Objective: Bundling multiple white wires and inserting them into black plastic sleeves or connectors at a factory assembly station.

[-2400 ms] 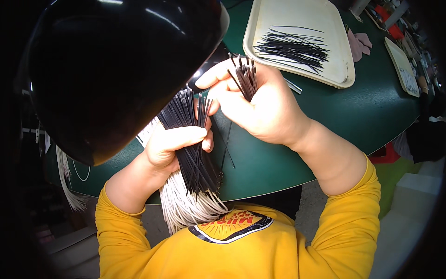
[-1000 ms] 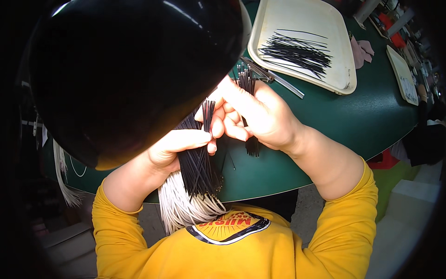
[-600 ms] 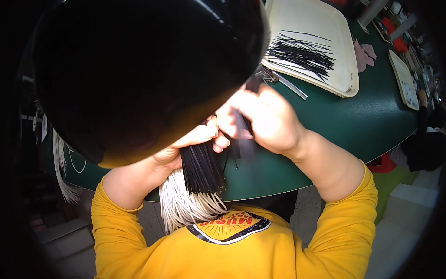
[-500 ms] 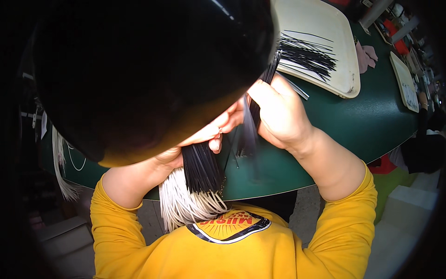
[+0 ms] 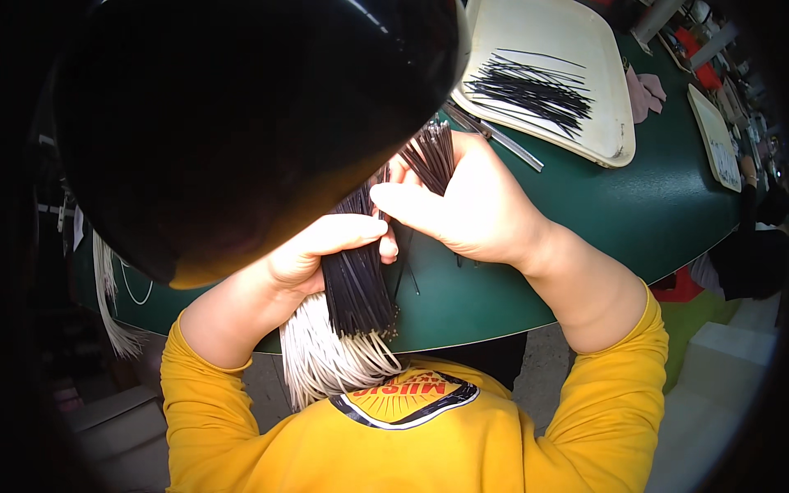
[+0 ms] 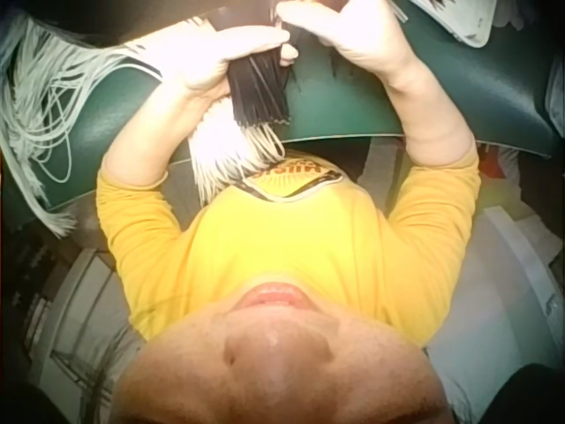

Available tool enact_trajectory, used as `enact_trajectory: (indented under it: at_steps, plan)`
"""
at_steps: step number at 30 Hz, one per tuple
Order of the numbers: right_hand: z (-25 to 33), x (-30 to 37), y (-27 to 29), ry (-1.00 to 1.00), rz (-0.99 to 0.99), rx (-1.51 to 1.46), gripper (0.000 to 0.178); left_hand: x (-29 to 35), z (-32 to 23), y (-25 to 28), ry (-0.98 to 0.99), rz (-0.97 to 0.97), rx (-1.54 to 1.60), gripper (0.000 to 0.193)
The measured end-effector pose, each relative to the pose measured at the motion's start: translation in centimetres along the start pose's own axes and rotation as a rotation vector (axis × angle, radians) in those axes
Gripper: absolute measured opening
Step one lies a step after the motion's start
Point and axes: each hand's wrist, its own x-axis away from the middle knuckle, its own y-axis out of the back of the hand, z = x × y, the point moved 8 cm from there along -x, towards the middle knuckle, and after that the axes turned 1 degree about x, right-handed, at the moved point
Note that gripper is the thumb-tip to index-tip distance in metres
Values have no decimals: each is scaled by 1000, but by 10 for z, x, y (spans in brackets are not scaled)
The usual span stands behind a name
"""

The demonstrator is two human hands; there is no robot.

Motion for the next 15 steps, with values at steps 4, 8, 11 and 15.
enact_trajectory:
  at_steps: [4, 8, 11, 15]
  plan:
    - [-11, -1, -4, -160, 215, -374, 18, 2, -3, 2, 18, 19, -120, 18]
    - [-21, 2, -10, -321, 232, -513, 24, 3, -12, -18, -14, 99, -183, 18]
    - [-22, 1, -15, -327, 282, -487, 26, 2, -11, -12, -37, 83, -214, 19]
    - [-15, 4, -11, -300, 282, -519, 23, -1, -6, -2, -32, -63, -122, 21]
